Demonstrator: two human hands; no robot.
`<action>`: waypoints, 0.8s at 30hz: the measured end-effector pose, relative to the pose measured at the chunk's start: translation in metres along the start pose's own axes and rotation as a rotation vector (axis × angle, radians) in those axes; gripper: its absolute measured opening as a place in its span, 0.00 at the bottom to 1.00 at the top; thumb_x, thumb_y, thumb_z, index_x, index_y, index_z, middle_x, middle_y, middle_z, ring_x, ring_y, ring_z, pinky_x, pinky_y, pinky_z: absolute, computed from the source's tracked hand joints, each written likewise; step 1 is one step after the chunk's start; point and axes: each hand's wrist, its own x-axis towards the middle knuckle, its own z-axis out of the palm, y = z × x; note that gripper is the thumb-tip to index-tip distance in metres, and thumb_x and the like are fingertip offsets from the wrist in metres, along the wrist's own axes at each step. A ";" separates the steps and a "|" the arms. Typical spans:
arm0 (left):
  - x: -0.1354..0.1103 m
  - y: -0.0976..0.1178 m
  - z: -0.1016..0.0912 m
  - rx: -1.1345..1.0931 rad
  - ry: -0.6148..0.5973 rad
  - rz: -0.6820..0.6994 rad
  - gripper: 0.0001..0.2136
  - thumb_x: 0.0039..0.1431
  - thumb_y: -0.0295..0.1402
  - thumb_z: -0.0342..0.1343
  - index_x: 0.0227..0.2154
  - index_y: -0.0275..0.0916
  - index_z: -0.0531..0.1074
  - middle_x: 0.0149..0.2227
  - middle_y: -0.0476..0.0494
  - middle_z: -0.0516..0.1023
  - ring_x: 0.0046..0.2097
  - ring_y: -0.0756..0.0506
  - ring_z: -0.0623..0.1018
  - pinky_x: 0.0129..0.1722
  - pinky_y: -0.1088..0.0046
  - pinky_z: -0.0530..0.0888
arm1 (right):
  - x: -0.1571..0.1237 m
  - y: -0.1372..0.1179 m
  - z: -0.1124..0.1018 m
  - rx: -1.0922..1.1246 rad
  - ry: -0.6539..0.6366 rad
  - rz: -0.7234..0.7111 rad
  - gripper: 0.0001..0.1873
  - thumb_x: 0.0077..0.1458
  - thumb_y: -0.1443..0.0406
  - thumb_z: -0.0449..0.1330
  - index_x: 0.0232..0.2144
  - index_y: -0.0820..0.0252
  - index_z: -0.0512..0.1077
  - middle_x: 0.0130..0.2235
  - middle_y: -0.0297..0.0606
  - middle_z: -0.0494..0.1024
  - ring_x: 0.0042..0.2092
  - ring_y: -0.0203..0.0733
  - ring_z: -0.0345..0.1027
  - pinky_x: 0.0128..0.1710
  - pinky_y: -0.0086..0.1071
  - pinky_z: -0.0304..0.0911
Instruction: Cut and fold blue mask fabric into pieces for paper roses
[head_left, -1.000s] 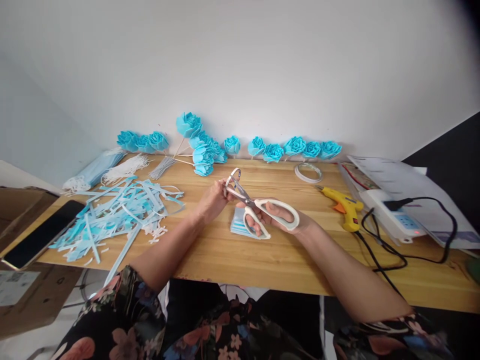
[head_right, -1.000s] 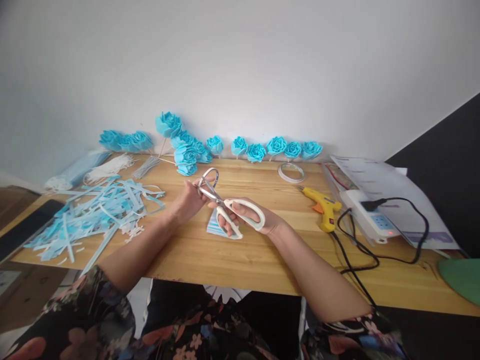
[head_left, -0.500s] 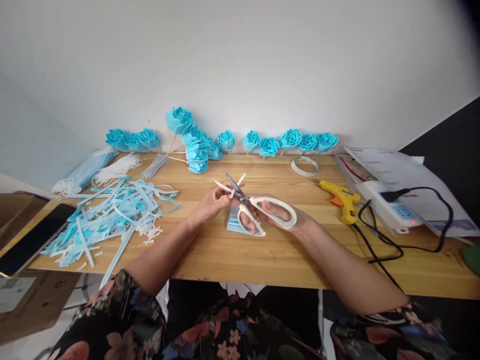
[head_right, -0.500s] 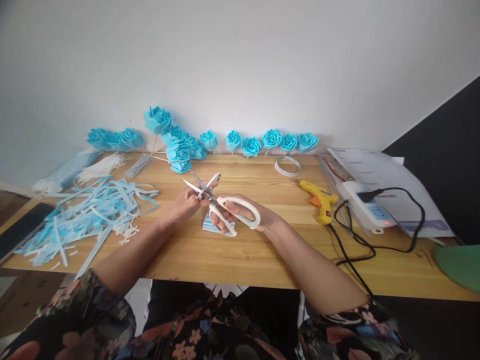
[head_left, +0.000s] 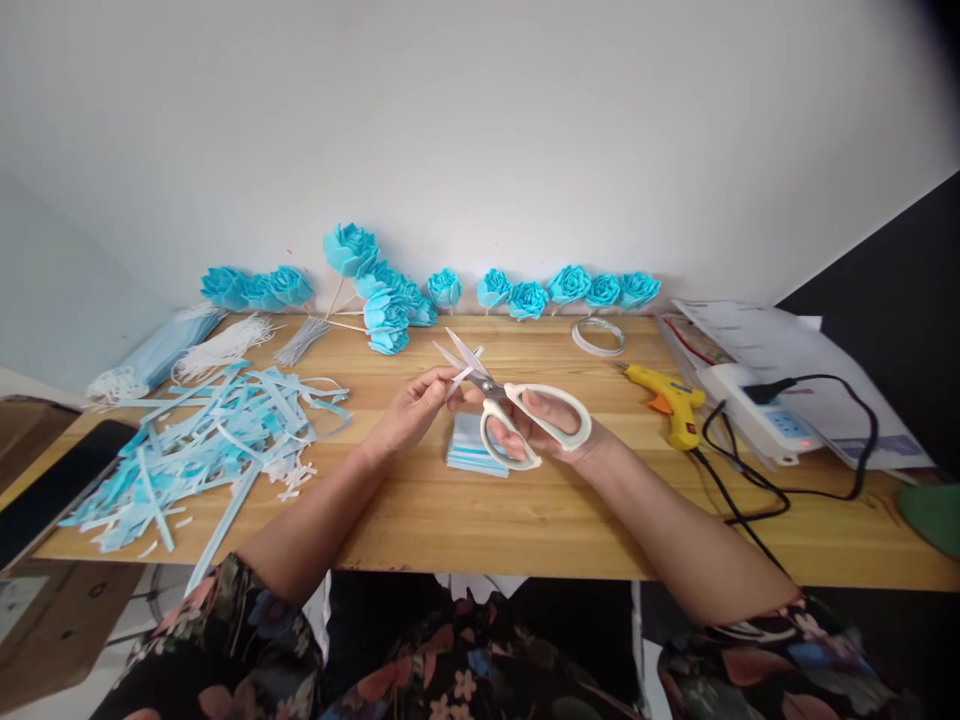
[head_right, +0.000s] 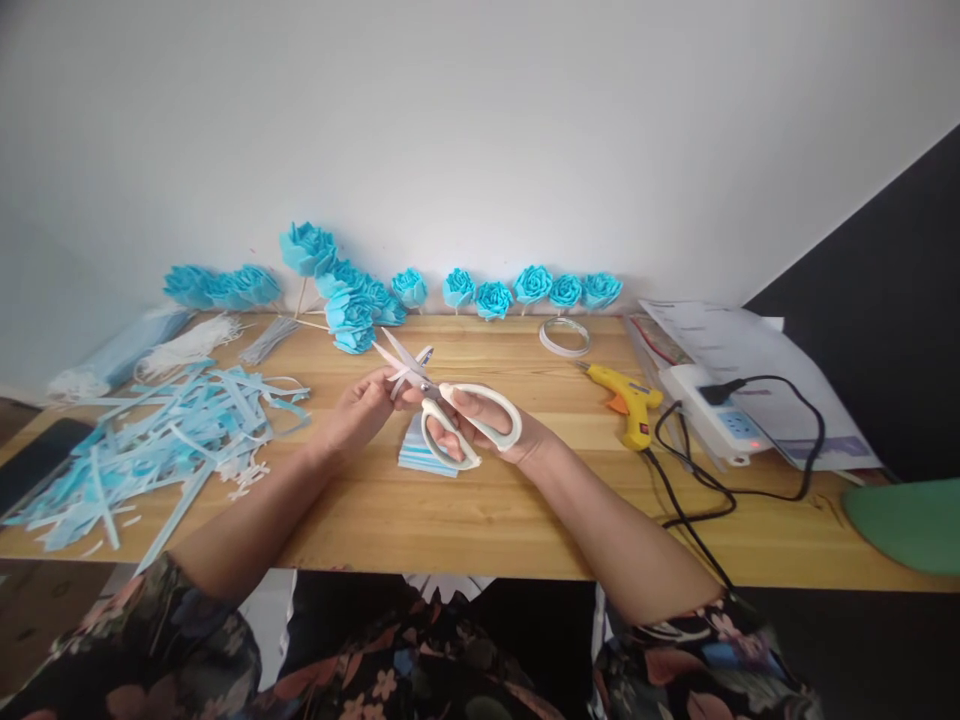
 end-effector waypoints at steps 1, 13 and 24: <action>0.000 0.001 0.000 -0.006 0.005 0.009 0.25 0.53 0.56 0.61 0.39 0.37 0.81 0.29 0.45 0.75 0.34 0.47 0.72 0.41 0.71 0.68 | 0.000 0.000 -0.001 0.006 0.021 -0.002 0.32 0.58 0.44 0.59 0.51 0.64 0.73 0.26 0.31 0.71 0.22 0.30 0.62 0.18 0.24 0.58; 0.006 0.006 0.002 -0.082 0.197 -0.087 0.15 0.51 0.41 0.68 0.36 0.35 0.81 0.25 0.47 0.75 0.27 0.51 0.70 0.29 0.74 0.65 | -0.006 -0.003 0.008 -0.172 -0.163 0.128 0.32 0.56 0.47 0.63 0.53 0.65 0.71 0.34 0.37 0.73 0.26 0.29 0.62 0.22 0.24 0.57; 0.011 0.015 0.002 -0.346 0.219 -0.085 0.20 0.60 0.47 0.60 0.21 0.37 0.68 0.17 0.53 0.60 0.24 0.52 0.65 0.32 0.73 0.68 | -0.008 -0.002 -0.006 -0.198 -0.108 0.036 0.30 0.63 0.45 0.53 0.53 0.64 0.68 0.35 0.40 0.73 0.30 0.36 0.69 0.25 0.29 0.65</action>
